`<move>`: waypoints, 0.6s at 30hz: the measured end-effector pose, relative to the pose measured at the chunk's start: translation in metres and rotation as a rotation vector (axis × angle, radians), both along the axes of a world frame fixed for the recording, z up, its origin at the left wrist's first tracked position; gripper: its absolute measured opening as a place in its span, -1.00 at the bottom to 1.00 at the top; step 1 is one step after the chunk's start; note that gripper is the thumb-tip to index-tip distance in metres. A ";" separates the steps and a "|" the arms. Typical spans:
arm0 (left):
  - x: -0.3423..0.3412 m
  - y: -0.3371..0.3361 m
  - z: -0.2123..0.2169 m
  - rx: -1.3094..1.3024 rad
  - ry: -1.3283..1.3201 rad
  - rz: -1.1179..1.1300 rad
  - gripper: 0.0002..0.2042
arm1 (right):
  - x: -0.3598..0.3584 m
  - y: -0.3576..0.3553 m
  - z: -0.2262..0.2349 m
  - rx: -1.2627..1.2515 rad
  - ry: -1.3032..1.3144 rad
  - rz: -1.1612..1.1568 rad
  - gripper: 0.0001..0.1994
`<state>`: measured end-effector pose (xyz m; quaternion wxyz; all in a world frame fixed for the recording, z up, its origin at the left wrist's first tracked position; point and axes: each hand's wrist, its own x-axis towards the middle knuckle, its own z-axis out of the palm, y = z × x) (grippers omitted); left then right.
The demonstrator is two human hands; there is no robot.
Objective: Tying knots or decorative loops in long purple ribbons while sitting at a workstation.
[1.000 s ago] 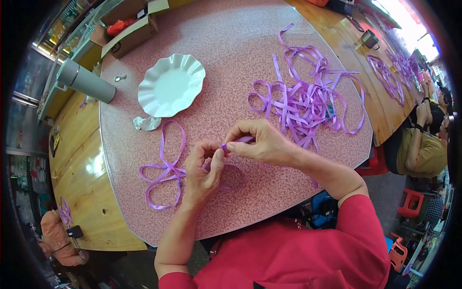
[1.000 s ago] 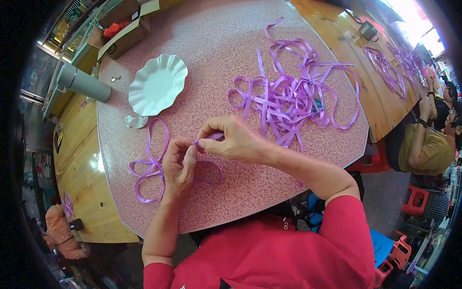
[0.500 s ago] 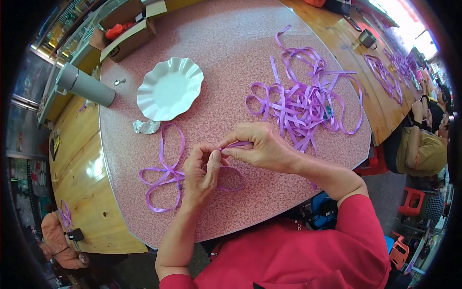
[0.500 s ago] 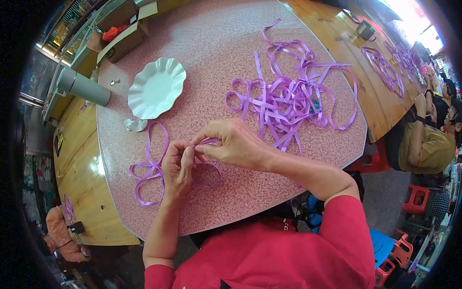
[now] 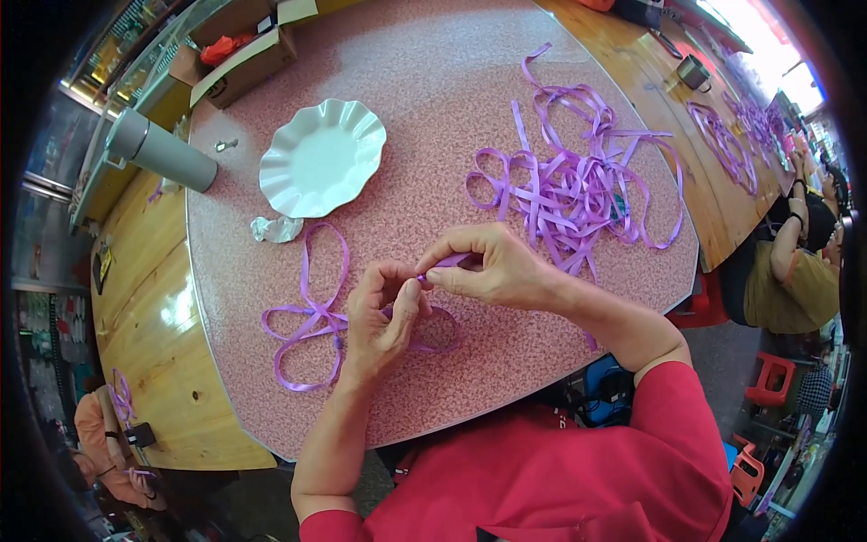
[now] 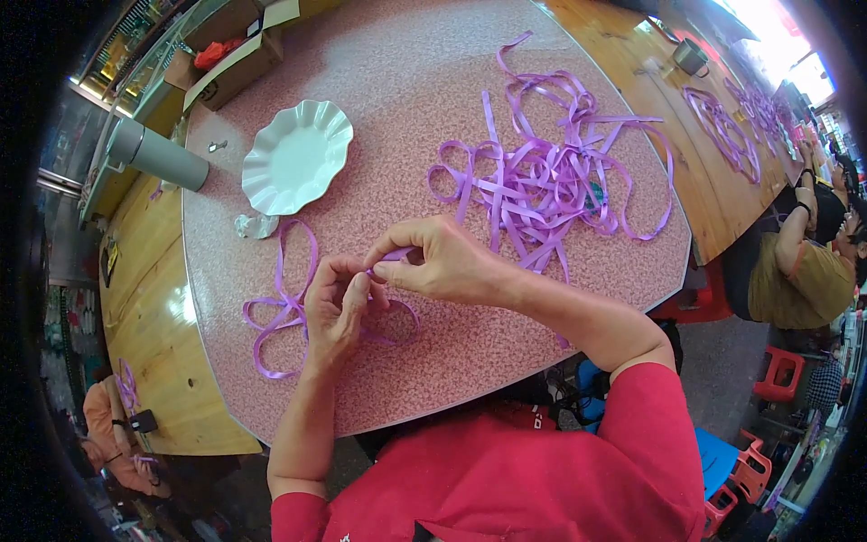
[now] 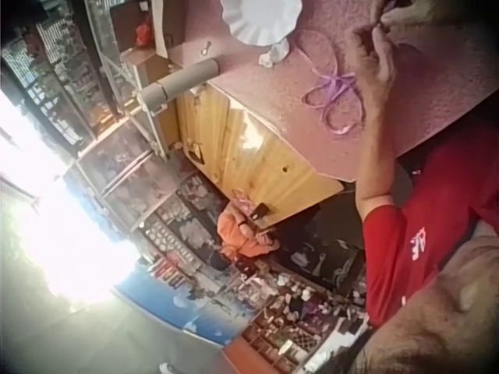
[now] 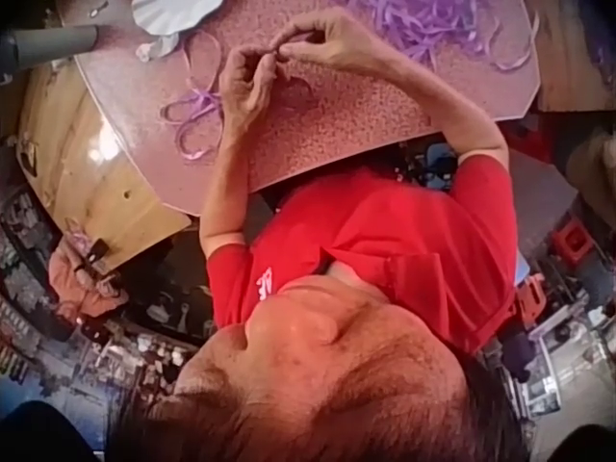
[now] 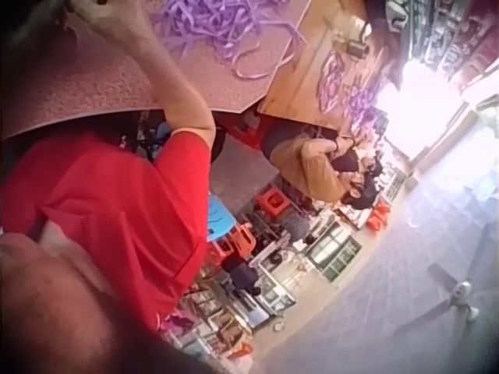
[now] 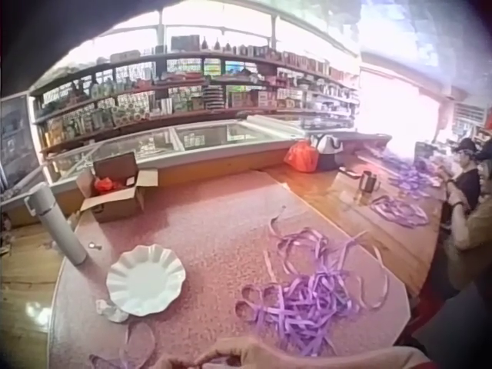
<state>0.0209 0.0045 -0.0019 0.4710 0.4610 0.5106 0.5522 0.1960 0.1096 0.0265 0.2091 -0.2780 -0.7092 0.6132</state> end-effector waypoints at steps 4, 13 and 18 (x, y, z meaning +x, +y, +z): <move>-0.002 0.000 -0.001 -0.003 -0.007 -0.029 -0.88 | -0.001 0.003 0.008 0.160 0.000 0.002 -0.82; -0.004 0.003 0.004 -0.011 0.012 0.048 -0.80 | 0.000 0.000 0.010 0.214 -0.044 -0.043 -0.83; -0.004 0.002 0.004 0.019 0.087 -0.036 -0.76 | -0.003 -0.007 0.010 0.474 0.017 -0.048 -0.86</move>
